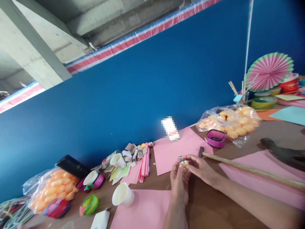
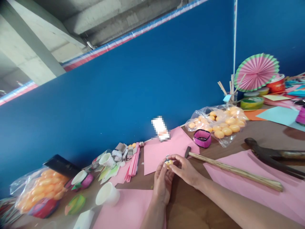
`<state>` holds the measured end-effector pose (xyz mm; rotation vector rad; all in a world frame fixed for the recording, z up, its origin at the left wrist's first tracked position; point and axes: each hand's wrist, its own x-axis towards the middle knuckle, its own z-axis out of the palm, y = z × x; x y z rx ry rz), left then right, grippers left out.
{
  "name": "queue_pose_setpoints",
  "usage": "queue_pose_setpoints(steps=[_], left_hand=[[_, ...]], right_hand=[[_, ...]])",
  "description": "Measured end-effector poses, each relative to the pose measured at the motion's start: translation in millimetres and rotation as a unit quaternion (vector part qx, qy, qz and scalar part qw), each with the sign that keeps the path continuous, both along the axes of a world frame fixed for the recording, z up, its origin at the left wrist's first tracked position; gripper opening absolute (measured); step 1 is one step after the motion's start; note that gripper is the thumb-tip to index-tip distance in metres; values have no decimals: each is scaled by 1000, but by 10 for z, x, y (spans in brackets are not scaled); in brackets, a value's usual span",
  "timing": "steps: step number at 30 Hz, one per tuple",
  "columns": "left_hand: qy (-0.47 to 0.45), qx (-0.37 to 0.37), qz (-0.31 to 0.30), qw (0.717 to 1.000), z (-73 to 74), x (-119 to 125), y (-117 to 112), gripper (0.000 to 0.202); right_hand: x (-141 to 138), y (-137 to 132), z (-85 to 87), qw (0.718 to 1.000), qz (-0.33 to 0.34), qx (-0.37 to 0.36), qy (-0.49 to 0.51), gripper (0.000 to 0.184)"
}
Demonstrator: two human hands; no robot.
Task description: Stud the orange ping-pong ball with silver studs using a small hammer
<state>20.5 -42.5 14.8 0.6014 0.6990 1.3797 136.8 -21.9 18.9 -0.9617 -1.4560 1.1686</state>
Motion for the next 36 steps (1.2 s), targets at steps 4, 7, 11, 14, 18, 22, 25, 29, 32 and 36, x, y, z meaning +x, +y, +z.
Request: queue_pose_setpoints(steps=[4, 7, 11, 14, 18, 22, 25, 29, 32, 36], left_hand=[[6, 12, -10, 1000, -13, -6, 16, 29], [5, 9, -13, 1000, -6, -6, 22, 28], [-3, 23, -19, 1000, -1, -1, 23, 26], [5, 17, -11, 1000, 1, 2, 17, 27], [16, 4, 1, 1000, 15, 8, 1, 28], [10, 12, -1, 1000, 18, 14, -7, 26], [14, 15, -2, 1000, 22, 18, -8, 26], [16, 12, -2, 1000, 54, 30, -15, 29], [10, 17, -6, 1000, 81, 37, -22, 32], [-10, 2, -6, 1000, 66, 18, -16, 31]], right_hand=[[-3, 15, -60, 1000, -11, 16, -15, 29], [-7, 10, -67, 999, -14, 29, -27, 29], [-13, -39, -4, 995, -40, 68, -56, 24], [-8, -80, 42, 991, -40, 97, -84, 22], [-4, -107, 48, 984, -41, 129, -111, 22], [-10, -110, 28, 980, -41, 146, -127, 23], [-9, -109, 21, 979, -44, 147, -131, 22], [-4, -116, 31, 982, -43, 137, -126, 23], [-6, -122, 45, 984, -41, 131, -112, 22], [-10, -111, 44, 984, -59, 127, -106, 23]])
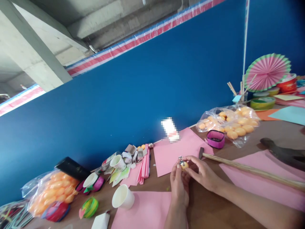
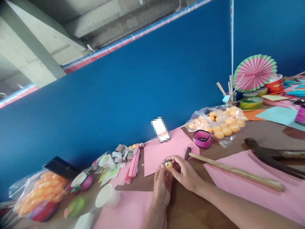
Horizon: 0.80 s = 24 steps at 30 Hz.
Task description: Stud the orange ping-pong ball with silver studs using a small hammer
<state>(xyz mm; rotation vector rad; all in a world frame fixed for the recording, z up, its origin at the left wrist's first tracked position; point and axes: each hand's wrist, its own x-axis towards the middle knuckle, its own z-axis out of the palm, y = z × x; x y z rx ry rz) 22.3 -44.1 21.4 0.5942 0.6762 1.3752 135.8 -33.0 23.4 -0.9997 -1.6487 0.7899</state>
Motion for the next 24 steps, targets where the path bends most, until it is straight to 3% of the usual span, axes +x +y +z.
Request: queue_pose_setpoints(steps=[7, 24], left_hand=[[-24, 5, 3, 1000, -82, -31, 22, 27], [-14, -10, 11, 1000, -54, -24, 22, 32]], right_hand=[[8, 20, -39, 1000, 6, -1, -2, 29], [15, 1, 12, 1000, 25, 1, -5, 32]])
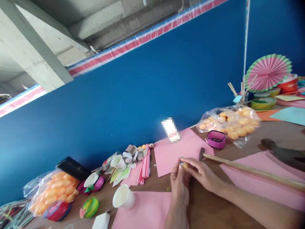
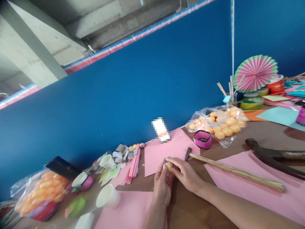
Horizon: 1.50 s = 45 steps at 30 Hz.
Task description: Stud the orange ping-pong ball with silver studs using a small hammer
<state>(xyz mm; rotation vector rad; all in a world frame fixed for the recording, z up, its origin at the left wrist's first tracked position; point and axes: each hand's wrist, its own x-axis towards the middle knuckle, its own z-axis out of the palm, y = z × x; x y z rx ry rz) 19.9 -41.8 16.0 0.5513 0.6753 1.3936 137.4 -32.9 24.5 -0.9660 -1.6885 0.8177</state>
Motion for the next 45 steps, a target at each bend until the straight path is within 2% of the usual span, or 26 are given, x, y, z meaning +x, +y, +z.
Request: queue_pose_setpoints(steps=[9, 16, 21, 28, 35, 38, 40, 45], left_hand=[[-20, 7, -4, 1000, -47, -19, 17, 30], [-7, -22, 7, 1000, -4, -4, 14, 27], [-15, -21, 0, 1000, 24, 1, 3, 30], [8, -18, 8, 1000, 28, 4, 7, 34], [-1, 23, -9, 1000, 88, 41, -24, 37], [16, -5, 22, 1000, 110, 47, -28, 39], [57, -9, 74, 996, 149, 47, -38, 38], [206, 94, 146, 963, 405, 43, -114, 38]], right_hand=[[1, 17, -38, 1000, 6, 0, -4, 30], [-2, 36, -114, 1000, 0, 5, -8, 36], [3, 56, -117, 1000, 5, 0, -12, 33], [-8, 29, -64, 1000, -18, 6, -16, 28], [9, 57, -88, 997, -71, 21, -10, 25], [65, 133, -115, 989, -142, 27, 21, 27], [94, 176, -128, 984, -170, 39, 24, 28], [88, 196, -158, 987, -154, 34, -9, 29]])
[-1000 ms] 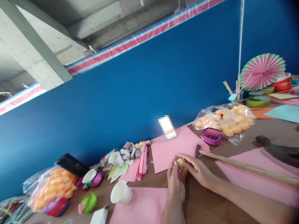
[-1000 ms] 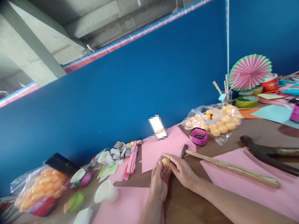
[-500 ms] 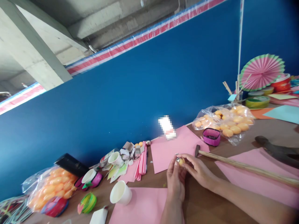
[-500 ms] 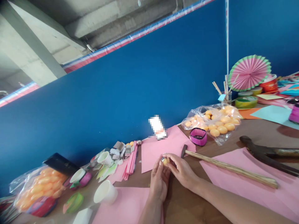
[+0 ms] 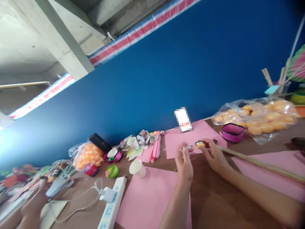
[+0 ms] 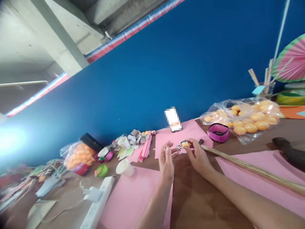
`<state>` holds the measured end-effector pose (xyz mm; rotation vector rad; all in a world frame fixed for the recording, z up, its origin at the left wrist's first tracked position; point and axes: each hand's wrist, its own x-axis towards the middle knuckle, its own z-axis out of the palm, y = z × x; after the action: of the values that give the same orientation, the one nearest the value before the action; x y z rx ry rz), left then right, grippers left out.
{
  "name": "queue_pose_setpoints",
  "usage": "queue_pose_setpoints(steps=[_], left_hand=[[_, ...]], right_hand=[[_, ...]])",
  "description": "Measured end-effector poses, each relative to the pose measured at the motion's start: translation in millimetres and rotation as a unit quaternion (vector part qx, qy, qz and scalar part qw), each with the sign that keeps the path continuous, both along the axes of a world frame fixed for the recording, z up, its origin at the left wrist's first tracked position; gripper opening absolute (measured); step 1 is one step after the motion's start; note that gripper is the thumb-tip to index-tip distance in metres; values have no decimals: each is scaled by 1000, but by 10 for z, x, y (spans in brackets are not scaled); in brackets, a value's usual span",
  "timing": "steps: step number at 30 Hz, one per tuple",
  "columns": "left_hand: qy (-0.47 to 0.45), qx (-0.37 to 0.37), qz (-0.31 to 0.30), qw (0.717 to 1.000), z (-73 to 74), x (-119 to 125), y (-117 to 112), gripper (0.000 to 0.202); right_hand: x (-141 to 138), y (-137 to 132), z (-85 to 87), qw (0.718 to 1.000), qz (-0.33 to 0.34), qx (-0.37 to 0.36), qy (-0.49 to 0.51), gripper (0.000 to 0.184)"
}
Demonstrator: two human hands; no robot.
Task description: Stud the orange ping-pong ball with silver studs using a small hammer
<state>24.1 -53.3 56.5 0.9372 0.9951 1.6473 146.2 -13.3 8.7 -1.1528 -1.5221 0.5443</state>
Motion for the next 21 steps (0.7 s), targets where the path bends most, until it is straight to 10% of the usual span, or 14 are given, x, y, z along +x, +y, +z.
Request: queue_pose_setpoints(steps=[6, 15, 21], left_hand=[[55, 84, 43, 994, 387, -89, -60, 33], [-185, 84, -30, 979, 847, -614, 51, 34], [156, -17, -27, 987, 546, -910, -133, 33]], right_hand=[[-56, -57, -33, 994, 37, -13, -101, 24], [-87, -59, -122, 976, 64, 77, -195, 28], [-84, -36, -151, 972, 73, 77, -210, 31]])
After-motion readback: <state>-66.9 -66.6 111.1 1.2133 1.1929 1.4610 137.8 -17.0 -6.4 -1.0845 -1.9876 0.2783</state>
